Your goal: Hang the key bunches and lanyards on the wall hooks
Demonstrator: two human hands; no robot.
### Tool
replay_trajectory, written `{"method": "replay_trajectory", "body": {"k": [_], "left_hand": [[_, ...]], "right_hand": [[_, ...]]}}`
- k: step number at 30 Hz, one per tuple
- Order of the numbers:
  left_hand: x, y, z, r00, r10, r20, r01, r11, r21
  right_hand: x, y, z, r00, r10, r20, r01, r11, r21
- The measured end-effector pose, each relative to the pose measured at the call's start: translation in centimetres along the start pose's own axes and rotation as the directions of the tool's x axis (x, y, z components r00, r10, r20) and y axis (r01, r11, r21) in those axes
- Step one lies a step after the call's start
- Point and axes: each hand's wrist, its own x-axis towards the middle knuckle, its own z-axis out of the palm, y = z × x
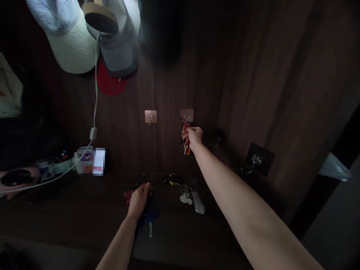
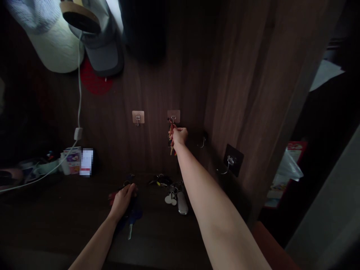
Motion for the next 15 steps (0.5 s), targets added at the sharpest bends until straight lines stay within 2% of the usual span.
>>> {"method": "replay_trajectory", "body": {"k": [9, 15], "left_hand": [[-0.1, 0.1, 0.0, 1.000, -0.021, 0.006, 0.021, 1.000, -0.017], [-0.1, 0.0, 0.0, 1.000, -0.013, -0.006, 0.013, 1.000, -0.021]], "right_hand": [[-0.9, 1.4, -0.9, 1.000, 0.010, -0.025, -0.011, 0.999, -0.035], [-3.0, 3.8, -2.2, 0.998, 0.037, -0.056, -0.039, 0.999, -0.035]]}}
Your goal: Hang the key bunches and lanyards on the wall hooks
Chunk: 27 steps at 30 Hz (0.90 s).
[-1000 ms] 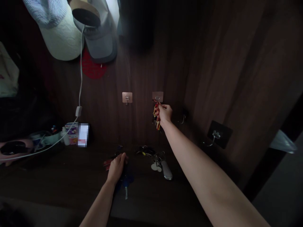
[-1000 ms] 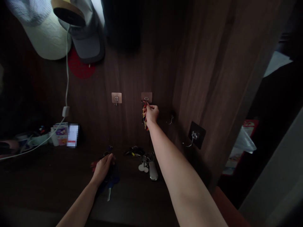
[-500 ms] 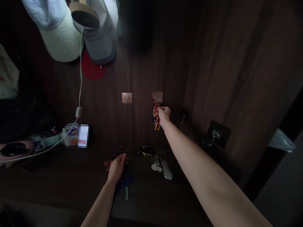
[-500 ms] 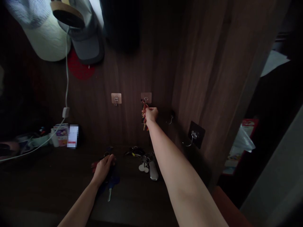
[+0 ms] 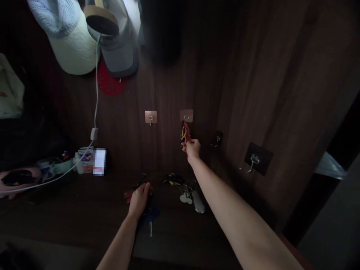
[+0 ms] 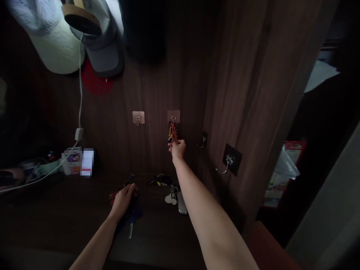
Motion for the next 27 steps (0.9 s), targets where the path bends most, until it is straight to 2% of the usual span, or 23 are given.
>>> {"method": "replay_trajectory", "body": {"k": [3, 9, 22, 27], "left_hand": [[0.1, 0.1, 0.0, 1.000, -0.007, 0.004, 0.007, 1.000, 0.013], [0.1, 0.0, 0.0, 1.000, -0.018, 0.008, 0.018, 1.000, 0.013], [0.0, 0.3, -0.1, 1.000, 0.005, -0.002, -0.005, 1.000, 0.016], [0.0, 0.2, -0.1, 1.000, 0.012, -0.009, -0.011, 1.000, 0.024]], "right_hand": [[-1.0, 1.5, -1.0, 1.000, 0.017, -0.014, -0.017, 1.000, 0.015], [-2.6, 3.5, -2.2, 0.997, -0.061, 0.046, 0.056, 0.993, 0.106], [-4.7, 4.9, -4.2, 0.969, 0.128, 0.210, -0.160, 0.976, 0.145], [-6.2, 5.4, -5.7, 0.940, 0.211, 0.268, -0.237, 0.969, 0.068]]}}
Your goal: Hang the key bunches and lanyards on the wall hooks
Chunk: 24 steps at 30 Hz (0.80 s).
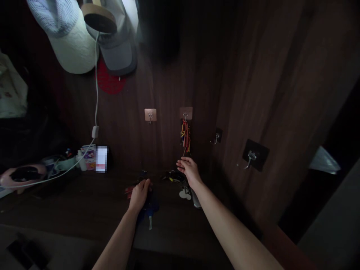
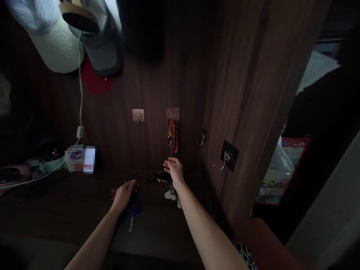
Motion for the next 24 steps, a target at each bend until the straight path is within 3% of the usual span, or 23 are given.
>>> {"method": "replay_trajectory", "body": {"k": [5, 9, 18, 24], "left_hand": [[0.1, -0.1, 0.0, 1.000, -0.015, 0.009, 0.015, 1.000, -0.008], [0.0, 0.1, -0.1, 1.000, -0.012, -0.002, 0.012, 1.000, -0.021], [-0.2, 0.5, -0.3, 0.997, -0.064, -0.047, 0.062, 0.997, -0.043], [-0.3, 0.4, -0.5, 0.981, -0.088, -0.170, 0.075, 0.994, -0.081]], "right_hand": [[-1.8, 0.4, -1.5, 0.995, 0.056, 0.087, -0.041, 0.985, -0.166], [-2.7, 1.4, -2.8, 0.987, 0.052, 0.154, 0.000, 0.948, -0.319], [-3.6, 3.1, -4.3, 0.977, -0.174, 0.121, 0.207, 0.905, -0.371], [-3.9, 2.9, -4.3, 0.959, -0.236, 0.158, 0.281, 0.867, -0.412]]}}
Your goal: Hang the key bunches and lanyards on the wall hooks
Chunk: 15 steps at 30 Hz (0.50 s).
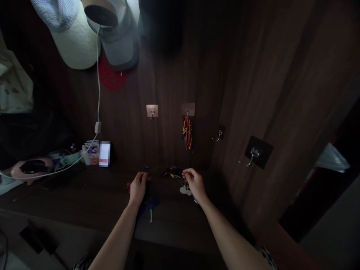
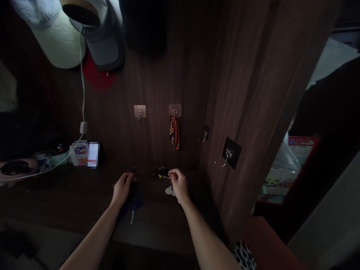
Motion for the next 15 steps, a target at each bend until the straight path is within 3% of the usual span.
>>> {"method": "replay_trajectory", "body": {"k": [8, 15], "left_hand": [[0.2, -0.6, -0.7, 0.986, -0.048, -0.162, 0.050, 0.999, 0.008], [0.6, -1.3, -1.7, 0.957, -0.116, -0.264, 0.134, 0.990, 0.052]], "right_hand": [[-0.2, -0.1, -0.2, 0.996, -0.084, 0.018, 0.085, 0.991, -0.099], [-0.4, -0.2, -0.2, 0.981, -0.162, 0.105, 0.184, 0.953, -0.243]]}}
